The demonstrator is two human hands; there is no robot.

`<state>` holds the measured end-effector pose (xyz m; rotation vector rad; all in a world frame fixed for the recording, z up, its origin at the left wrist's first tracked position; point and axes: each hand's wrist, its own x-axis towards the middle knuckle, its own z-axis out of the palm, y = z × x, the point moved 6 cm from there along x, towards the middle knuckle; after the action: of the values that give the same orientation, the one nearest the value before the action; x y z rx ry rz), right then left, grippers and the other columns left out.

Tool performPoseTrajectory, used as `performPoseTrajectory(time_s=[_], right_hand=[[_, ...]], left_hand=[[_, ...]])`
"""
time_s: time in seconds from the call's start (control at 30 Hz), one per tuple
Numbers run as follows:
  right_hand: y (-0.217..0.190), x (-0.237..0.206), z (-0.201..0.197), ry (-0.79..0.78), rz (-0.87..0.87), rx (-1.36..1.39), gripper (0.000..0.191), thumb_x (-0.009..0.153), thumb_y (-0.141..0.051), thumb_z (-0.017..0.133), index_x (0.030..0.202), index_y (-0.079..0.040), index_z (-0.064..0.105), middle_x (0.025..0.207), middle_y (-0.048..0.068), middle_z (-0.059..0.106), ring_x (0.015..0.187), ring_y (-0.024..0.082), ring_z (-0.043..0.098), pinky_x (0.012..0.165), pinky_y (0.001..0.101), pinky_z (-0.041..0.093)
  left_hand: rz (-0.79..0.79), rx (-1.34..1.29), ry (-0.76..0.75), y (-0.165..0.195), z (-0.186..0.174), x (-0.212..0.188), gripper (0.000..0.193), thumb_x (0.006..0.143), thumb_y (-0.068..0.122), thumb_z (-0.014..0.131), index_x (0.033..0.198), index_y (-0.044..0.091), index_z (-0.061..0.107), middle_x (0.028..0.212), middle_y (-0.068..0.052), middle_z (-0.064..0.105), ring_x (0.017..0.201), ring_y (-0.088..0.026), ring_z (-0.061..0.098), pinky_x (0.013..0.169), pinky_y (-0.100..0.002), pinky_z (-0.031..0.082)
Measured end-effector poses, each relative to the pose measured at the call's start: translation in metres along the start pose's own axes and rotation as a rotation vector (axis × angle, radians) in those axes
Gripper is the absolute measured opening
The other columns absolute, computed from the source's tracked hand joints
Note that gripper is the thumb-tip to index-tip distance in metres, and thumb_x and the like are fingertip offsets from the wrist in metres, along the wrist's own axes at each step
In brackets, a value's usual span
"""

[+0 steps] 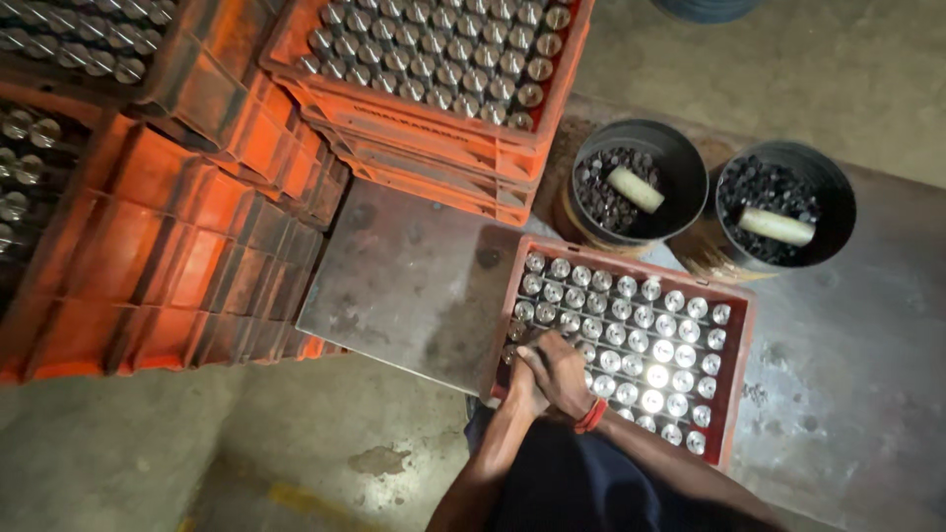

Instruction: The person repeatedly picks small cylindrical metal parts from a red crate, inspects them, and places them into one of two nearby metal bins. The person occasionally adjusts the crate and continues the sorting cycle throughout the clip.

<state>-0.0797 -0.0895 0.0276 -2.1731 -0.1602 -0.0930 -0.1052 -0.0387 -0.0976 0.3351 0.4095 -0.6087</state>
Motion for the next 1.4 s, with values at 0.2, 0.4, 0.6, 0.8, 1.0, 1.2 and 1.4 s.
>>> performPoseTrajectory(time_s=[0.2, 0.4, 0.6, 0.8, 1.0, 1.2, 1.4], right_hand=[[-0.03, -0.026, -0.002, 0.126, -0.472, -0.13, 0.019, 0.085, -0.023, 0.072, 0.099, -0.009, 0.073, 0.105, 0.01, 0.071, 0.096, 0.033, 0.068, 0.088, 0.0445, 0.051], [0.031, -0.016, 0.04, 0.007, 0.309, 0.519, 0.01, 0.097, -0.014, 0.069, 0.099, -0.005, 0.073, 0.092, 0.012, 0.073, 0.085, 0.03, 0.071, 0.079, 0.0367, 0.056], [-0.015, -0.011, 0.04, 0.003, -0.17, 0.117, 0.012, 0.092, -0.013, 0.072, 0.099, -0.004, 0.075, 0.094, 0.01, 0.075, 0.087, 0.023, 0.07, 0.079, 0.0352, 0.054], [0.032, 0.009, 0.029, -0.065, 0.404, 0.404, 0.022, 0.096, -0.01, 0.072, 0.118, -0.009, 0.073, 0.101, 0.009, 0.077, 0.072, 0.017, 0.06, 0.063, 0.0339, 0.049], [0.047, -0.003, 0.049, -0.286, 0.07, 0.17, 0.018, 0.088, -0.013, 0.075, 0.105, -0.006, 0.073, 0.097, 0.009, 0.077, 0.081, 0.02, 0.074, 0.066, 0.0339, 0.06], [0.054, 0.008, 0.078, -0.198, 0.001, -0.102, 0.019, 0.079, -0.016, 0.084, 0.093, -0.006, 0.076, 0.088, 0.015, 0.075, 0.074, 0.032, 0.073, 0.066, 0.0415, 0.057], [0.038, 0.012, 0.062, -0.175, 0.085, 0.084, 0.017, 0.086, -0.011, 0.077, 0.102, -0.006, 0.075, 0.09, 0.009, 0.077, 0.074, 0.023, 0.074, 0.068, 0.0359, 0.058]], left_hand=[[-0.017, -0.229, -0.054, -0.002, -0.024, -0.008, 0.048, 0.106, 0.044, 0.039, 0.138, 0.013, 0.055, 0.137, -0.007, 0.06, 0.13, -0.02, 0.056, 0.112, -0.036, 0.046], [-0.028, -0.275, 0.009, -0.006, -0.044, -0.017, 0.052, 0.101, 0.051, 0.043, 0.131, 0.012, 0.057, 0.127, -0.007, 0.063, 0.119, -0.021, 0.06, 0.103, -0.037, 0.05], [-0.039, -0.309, 0.132, -0.005, -0.046, -0.009, 0.056, 0.097, 0.058, 0.047, 0.125, 0.01, 0.059, 0.117, -0.008, 0.066, 0.108, -0.021, 0.064, 0.094, -0.039, 0.054], [0.17, -0.147, 0.246, 0.032, -0.074, -0.036, 0.03, 0.104, 0.041, 0.058, 0.115, 0.013, 0.061, 0.102, -0.003, 0.066, 0.086, -0.015, 0.063, 0.073, -0.03, 0.052], [0.454, -0.169, 0.268, 0.078, -0.113, -0.075, 0.025, 0.106, 0.036, 0.063, 0.106, 0.011, 0.063, 0.085, 0.001, 0.06, 0.065, -0.01, 0.051, 0.057, -0.024, 0.041], [0.396, -0.186, 0.405, 0.08, -0.124, -0.079, 0.027, 0.103, 0.036, 0.056, 0.105, 0.01, 0.062, 0.083, -0.002, 0.06, 0.062, -0.012, 0.05, 0.057, -0.026, 0.042], [0.391, 0.129, 0.357, 0.08, -0.081, -0.075, 0.026, 0.106, 0.037, 0.057, 0.114, 0.013, 0.062, 0.086, 0.001, 0.058, 0.066, -0.009, 0.05, 0.057, -0.023, 0.04]])
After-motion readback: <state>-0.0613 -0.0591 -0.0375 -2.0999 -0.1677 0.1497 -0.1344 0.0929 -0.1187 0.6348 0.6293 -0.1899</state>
